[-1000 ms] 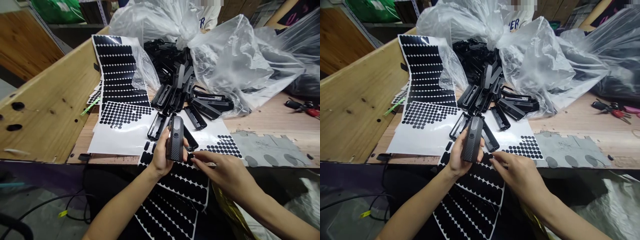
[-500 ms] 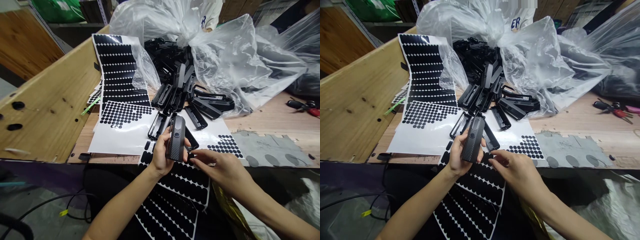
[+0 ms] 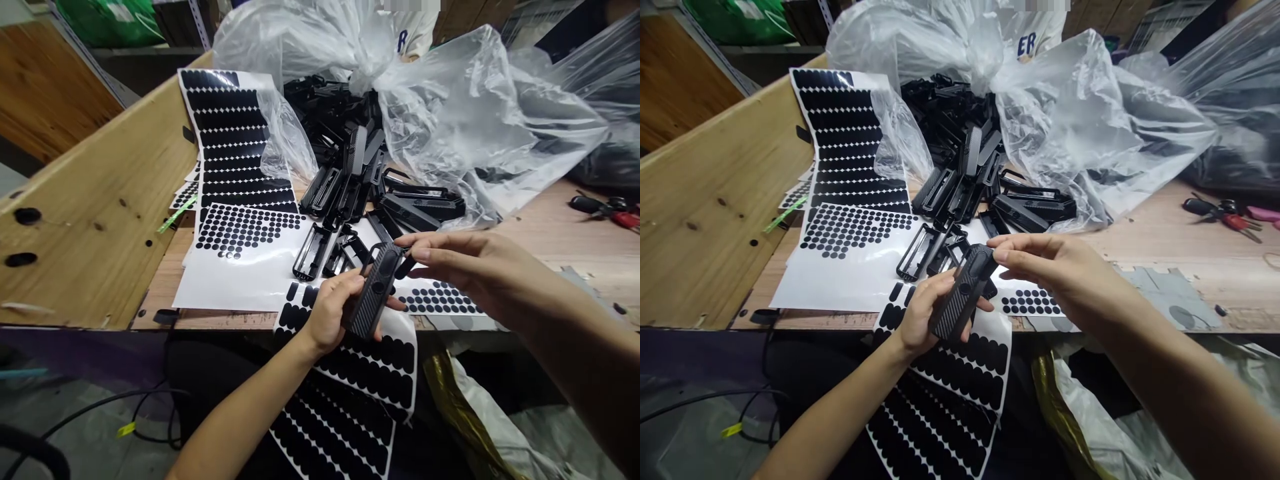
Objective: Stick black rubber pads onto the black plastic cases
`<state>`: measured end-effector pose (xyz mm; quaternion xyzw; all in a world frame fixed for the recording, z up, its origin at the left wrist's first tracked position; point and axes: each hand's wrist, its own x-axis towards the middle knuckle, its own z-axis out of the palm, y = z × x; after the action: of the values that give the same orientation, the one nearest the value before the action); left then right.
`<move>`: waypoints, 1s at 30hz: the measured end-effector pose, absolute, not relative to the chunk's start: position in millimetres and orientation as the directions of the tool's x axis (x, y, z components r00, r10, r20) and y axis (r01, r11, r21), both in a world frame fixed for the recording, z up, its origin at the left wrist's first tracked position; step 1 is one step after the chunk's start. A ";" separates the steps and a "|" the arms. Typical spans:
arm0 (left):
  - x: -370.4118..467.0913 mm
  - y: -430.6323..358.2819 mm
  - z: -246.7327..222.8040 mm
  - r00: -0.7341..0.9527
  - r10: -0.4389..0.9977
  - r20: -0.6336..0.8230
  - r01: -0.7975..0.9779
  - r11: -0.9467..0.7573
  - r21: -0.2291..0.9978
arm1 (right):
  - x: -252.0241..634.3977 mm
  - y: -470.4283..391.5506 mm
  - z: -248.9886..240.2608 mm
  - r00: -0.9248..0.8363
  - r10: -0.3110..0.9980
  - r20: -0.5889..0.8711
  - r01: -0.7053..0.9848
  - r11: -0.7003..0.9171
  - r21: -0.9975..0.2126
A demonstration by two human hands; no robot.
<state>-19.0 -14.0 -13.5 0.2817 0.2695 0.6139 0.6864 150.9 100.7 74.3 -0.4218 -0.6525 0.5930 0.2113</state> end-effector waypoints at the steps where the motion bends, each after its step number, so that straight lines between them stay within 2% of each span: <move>1: -18.8 -14.1 -13.5 0.099 0.995 -0.025 -0.690 0.087 0.719 | 148.4 102.9 72.7 -0.565 0.794 -0.226 0.288 -0.067 -0.955; 8: -18.0 -14.6 -15.2 0.096 0.995 -0.031 -0.674 0.088 0.733 | 143.5 102.7 66.1 -0.660 0.733 -0.161 0.269 0.031 -0.963; 17: -18.4 -15.2 -16.7 0.088 0.996 -0.030 -0.646 0.080 0.759 | 144.2 102.8 66.2 -0.632 0.751 -0.190 0.274 -0.013 -0.962; 30: -18.4 -15.4 -16.4 0.095 0.995 -0.033 -0.667 0.088 0.739 | 142.3 104.6 71.7 -0.651 0.743 -0.155 0.347 0.109 -0.931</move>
<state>-18.4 -15.4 -16.4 0.2890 0.2833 0.6102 0.6810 142.3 104.6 71.7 -0.3773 -0.7227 0.5505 0.1800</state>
